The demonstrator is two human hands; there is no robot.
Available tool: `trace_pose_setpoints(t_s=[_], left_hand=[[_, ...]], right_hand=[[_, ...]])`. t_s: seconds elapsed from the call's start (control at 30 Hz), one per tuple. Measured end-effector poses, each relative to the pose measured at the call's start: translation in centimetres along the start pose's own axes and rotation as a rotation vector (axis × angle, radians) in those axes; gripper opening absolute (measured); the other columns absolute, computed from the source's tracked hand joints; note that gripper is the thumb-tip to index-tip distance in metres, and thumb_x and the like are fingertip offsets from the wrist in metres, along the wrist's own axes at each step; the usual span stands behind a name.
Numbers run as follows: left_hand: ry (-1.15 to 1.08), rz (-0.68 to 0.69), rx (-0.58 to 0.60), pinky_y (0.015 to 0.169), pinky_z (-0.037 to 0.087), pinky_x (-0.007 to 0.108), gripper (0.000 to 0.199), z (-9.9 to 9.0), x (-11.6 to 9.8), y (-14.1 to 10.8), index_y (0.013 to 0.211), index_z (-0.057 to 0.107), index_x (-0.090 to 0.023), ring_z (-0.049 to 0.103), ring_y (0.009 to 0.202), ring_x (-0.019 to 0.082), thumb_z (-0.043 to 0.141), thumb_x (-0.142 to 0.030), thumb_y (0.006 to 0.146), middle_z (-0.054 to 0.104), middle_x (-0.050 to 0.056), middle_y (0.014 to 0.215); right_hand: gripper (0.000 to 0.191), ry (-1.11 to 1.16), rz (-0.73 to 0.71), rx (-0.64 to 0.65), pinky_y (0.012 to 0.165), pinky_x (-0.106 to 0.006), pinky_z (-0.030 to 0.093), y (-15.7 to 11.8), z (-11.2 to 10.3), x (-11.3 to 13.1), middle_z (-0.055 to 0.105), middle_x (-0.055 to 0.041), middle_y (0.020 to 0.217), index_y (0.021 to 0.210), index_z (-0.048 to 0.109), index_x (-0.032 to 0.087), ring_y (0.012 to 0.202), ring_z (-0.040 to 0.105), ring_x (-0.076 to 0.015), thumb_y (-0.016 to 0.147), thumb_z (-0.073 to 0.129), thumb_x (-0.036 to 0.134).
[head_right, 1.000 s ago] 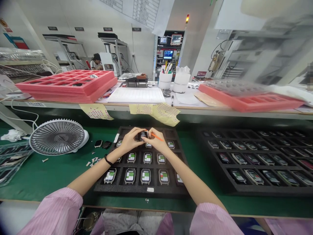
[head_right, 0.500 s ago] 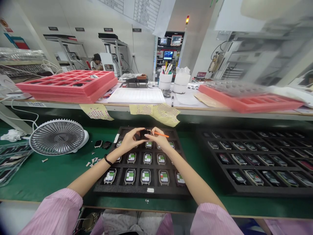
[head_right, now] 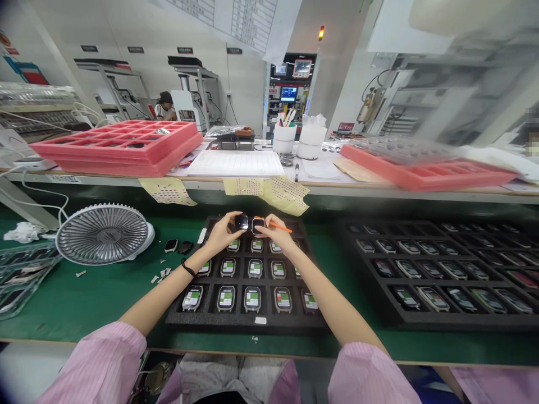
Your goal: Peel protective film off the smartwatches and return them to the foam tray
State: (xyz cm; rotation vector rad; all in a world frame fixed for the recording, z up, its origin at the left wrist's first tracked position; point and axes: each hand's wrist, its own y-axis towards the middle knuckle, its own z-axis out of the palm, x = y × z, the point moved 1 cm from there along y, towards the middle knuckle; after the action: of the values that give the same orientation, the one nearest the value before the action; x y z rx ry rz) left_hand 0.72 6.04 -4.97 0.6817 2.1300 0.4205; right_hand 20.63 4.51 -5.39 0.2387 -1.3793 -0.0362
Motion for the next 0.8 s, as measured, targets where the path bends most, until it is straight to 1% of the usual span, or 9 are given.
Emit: trace_pose_setpoints(t_s=[0.1, 0.2, 0.3, 0.37, 0.47, 0.57, 0.63, 0.73, 0.8], left_hand=[[0.126, -0.054, 0.062, 0.075, 0.051, 0.030, 0.048, -0.9, 0.9, 0.9, 0.119, 0.052, -0.019, 0.062, 0.090, 0.021, 0.069, -0.023, 0.074, 0.064, 0.006, 0.100], [0.291, -0.044, 0.212, 0.085, 0.047, 0.037, 0.045, -1.8, 1.8, 1.8, 0.113, 0.056, -0.020, 0.057, 0.102, 0.026, 0.072, -0.028, 0.072, 0.065, 0.007, 0.106], [0.382, -0.021, 0.328, 0.092, 0.042, 0.041, 0.043, -2.4, 2.5, 2.3, 0.109, 0.059, -0.021, 0.053, 0.110, 0.029, 0.072, -0.036, 0.072, 0.063, 0.007, 0.114], [0.387, -0.023, 0.351, 0.093, 0.040, 0.042, 0.043, -2.7, 2.6, 2.2, 0.111, 0.059, -0.021, 0.052, 0.111, 0.028, 0.068, -0.041, 0.075, 0.063, 0.007, 0.115], [0.432, -0.021, 0.347, 0.093, 0.039, 0.041, 0.038, -3.6, 2.1, 1.6, 0.113, 0.057, -0.020, 0.051, 0.114, 0.028, 0.060, -0.042, 0.082, 0.061, 0.008, 0.119], [0.589, -0.065, 0.319, 0.090, 0.039, 0.038, 0.027, -5.0, 1.4, 0.6, 0.103, 0.060, -0.018, 0.054, 0.110, 0.026, 0.051, -0.038, 0.089, 0.063, 0.010, 0.113], [0.699, -0.140, 0.318, 0.088, 0.039, 0.037, 0.027, -6.0, 1.0, -0.2, 0.096, 0.061, -0.017, 0.059, 0.101, 0.026, 0.044, -0.037, 0.093, 0.067, 0.011, 0.102], [0.782, -0.245, 0.344, 0.083, 0.041, 0.038, 0.031, -6.6, 0.5, -1.5, 0.094, 0.060, -0.013, 0.064, 0.088, 0.027, 0.039, -0.035, 0.095, 0.069, 0.015, 0.090], [0.812, -0.279, 0.356, 0.081, 0.041, 0.038, 0.032, -6.3, 0.0, -2.3, 0.099, 0.058, -0.010, 0.064, 0.088, 0.029, 0.037, -0.033, 0.095, 0.068, 0.018, 0.091]], right_hand=[[0.049, -0.120, 0.013, -0.060, 0.057, -0.030, 0.062, 1.0, 0.0, -0.3, 0.045, 0.0074, 0.066, 0.064, 0.038, 0.021, 0.060, 0.056, -0.0089, 0.055, 0.082, 0.042], [0.051, -0.217, 0.041, -0.086, 0.050, -0.027, 0.060, 2.2, 0.4, -0.8, 0.042, 0.0085, 0.062, 0.062, 0.039, 0.021, 0.054, 0.053, -0.0074, 0.051, 0.082, 0.044], [0.053, -0.268, 0.060, -0.074, 0.047, -0.028, 0.060, 3.1, 1.2, -1.5, 0.037, 0.0100, 0.057, 0.060, 0.038, 0.020, 0.048, 0.050, -0.0066, 0.050, 0.082, 0.047], [0.053, -0.317, 0.068, -0.064, 0.045, -0.030, 0.059, 3.4, 1.7, -1.8, 0.037, 0.0100, 0.055, 0.059, 0.037, 0.020, 0.046, 0.051, -0.0074, 0.053, 0.079, 0.051], [0.048, -0.423, 0.067, -0.056, 0.044, -0.029, 0.057, 3.6, 1.7, -1.6, 0.044, 0.0071, 0.056, 0.063, 0.040, 0.021, 0.048, 0.055, -0.0098, 0.064, 0.069, 0.059], [0.043, -0.583, 0.043, -0.090, 0.045, -0.027, 0.054, 3.3, 0.2, -0.6, 0.055, 0.0012, 0.066, 0.070, 0.045, 0.021, 0.052, 0.059, -0.0120, 0.081, 0.050, 0.062], [0.042, -0.722, 0.022, -0.135, 0.049, -0.027, 0.053, 2.9, -1.4, 0.3, 0.060, -0.0029, 0.073, 0.074, 0.047, 0.020, 0.055, 0.062, -0.0142, 0.089, 0.038, 0.058], [0.035, -0.960, 0.028, -0.214, 0.060, -0.031, 0.050, 2.2, -3.6, 1.1, 0.063, -0.0105, 0.077, 0.076, 0.050, 0.019, 0.068, 0.067, -0.0224, 0.094, 0.038, 0.046], [0.029, -1.108, 0.052, -0.250, 0.066, -0.034, 0.048, 1.9, -4.5, 1.1, 0.065, -0.0163, 0.078, 0.078, 0.052, 0.016, 0.078, 0.067, -0.0289, 0.095, 0.040, 0.036]])
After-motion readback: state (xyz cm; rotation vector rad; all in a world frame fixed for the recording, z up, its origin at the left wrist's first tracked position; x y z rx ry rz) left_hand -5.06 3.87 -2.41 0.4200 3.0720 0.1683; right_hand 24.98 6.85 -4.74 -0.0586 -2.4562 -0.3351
